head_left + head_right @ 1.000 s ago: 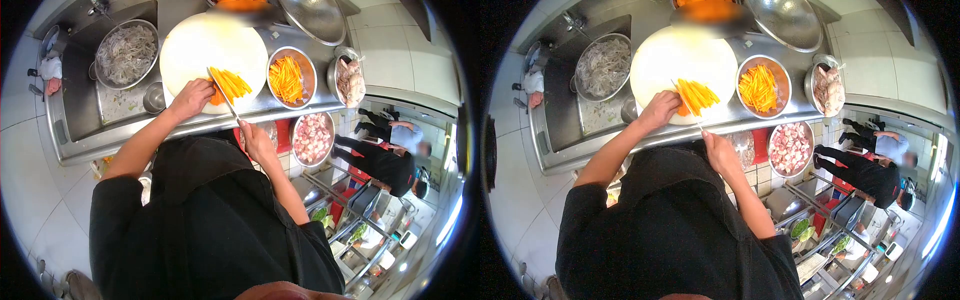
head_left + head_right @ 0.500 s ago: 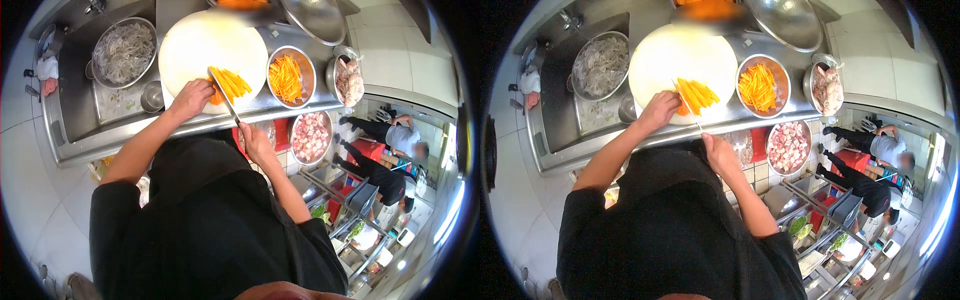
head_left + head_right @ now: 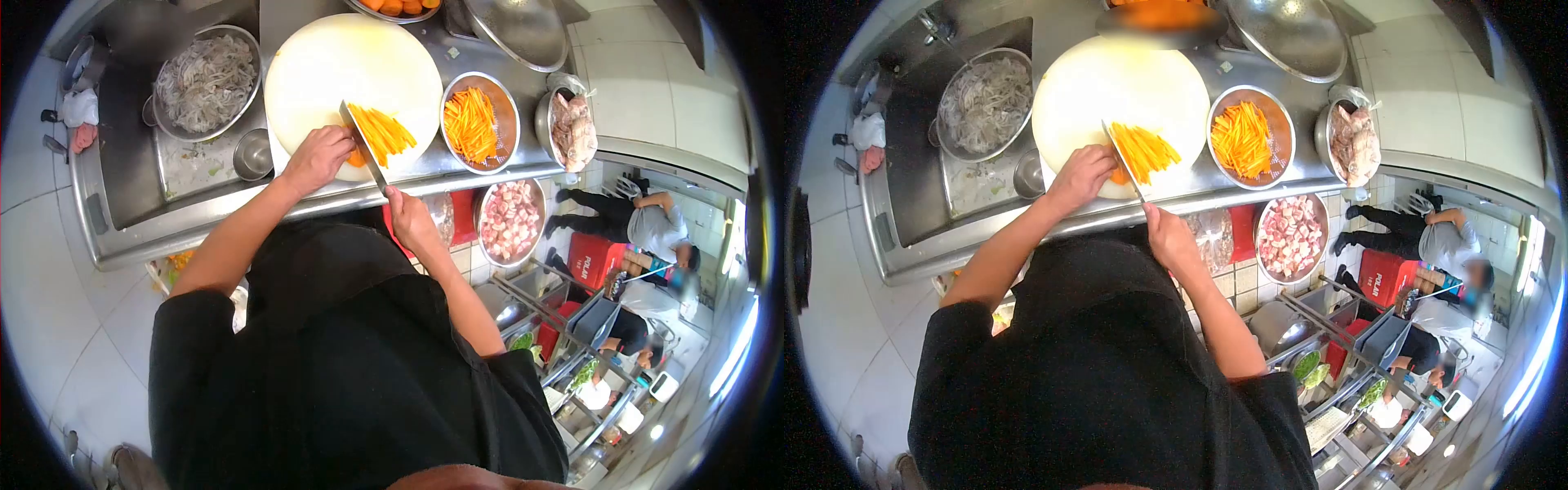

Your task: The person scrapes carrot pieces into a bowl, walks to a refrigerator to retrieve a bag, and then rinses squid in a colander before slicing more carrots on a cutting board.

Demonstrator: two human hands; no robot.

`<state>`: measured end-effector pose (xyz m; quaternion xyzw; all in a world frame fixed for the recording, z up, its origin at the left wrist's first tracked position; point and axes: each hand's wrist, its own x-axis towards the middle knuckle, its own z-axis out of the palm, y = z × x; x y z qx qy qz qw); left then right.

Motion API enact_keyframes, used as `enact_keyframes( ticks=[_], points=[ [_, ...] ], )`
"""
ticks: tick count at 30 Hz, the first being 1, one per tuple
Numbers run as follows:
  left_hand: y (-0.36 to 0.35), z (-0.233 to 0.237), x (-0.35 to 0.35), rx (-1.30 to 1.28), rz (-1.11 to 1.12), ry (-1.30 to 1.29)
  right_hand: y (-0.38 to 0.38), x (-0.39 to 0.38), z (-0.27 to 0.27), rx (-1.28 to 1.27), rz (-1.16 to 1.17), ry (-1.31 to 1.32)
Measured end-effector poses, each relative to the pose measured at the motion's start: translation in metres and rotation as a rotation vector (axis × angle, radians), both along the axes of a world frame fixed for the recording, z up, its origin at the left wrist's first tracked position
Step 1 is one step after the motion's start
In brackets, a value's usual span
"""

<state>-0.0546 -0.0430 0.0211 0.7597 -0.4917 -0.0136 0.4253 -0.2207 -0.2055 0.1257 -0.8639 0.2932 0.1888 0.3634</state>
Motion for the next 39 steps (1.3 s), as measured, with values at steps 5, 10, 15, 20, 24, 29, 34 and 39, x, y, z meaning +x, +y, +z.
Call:
enact_keyframes(
  ticks=[5,10,15,20,24,29,34,39],
  points=[
    [0.002,-0.001,-0.001,-0.007,0.017,-0.011,0.001,-0.007,0.021,0.009,0.002,0.042],
    [0.001,-0.003,0.001,-0.039,0.007,0.013,0.008,-0.001,0.002,-0.032,0.004,0.017],
    [0.011,0.002,-0.001,-0.109,0.087,0.026,0.007,-0.003,-0.003,0.004,-0.028,0.021],
    [0.015,0.001,0.007,0.004,0.003,0.033,0.004,0.003,0.014,0.036,-0.052,0.14],
    [0.011,0.001,0.009,0.02,0.015,-0.093,0.006,-0.004,0.037,0.026,-0.031,0.164],
    [0.011,0.001,0.008,0.021,0.026,-0.057,0.014,0.001,0.01,-0.025,0.001,0.102],
    [0.011,-0.001,0.008,0.061,0.042,-0.064,0.003,-0.006,0.021,-0.001,0.001,0.07],
    [0.012,-0.005,0.007,0.021,0.048,-0.07,0.011,-0.005,0.002,-0.025,0.011,0.035]
  ],
)
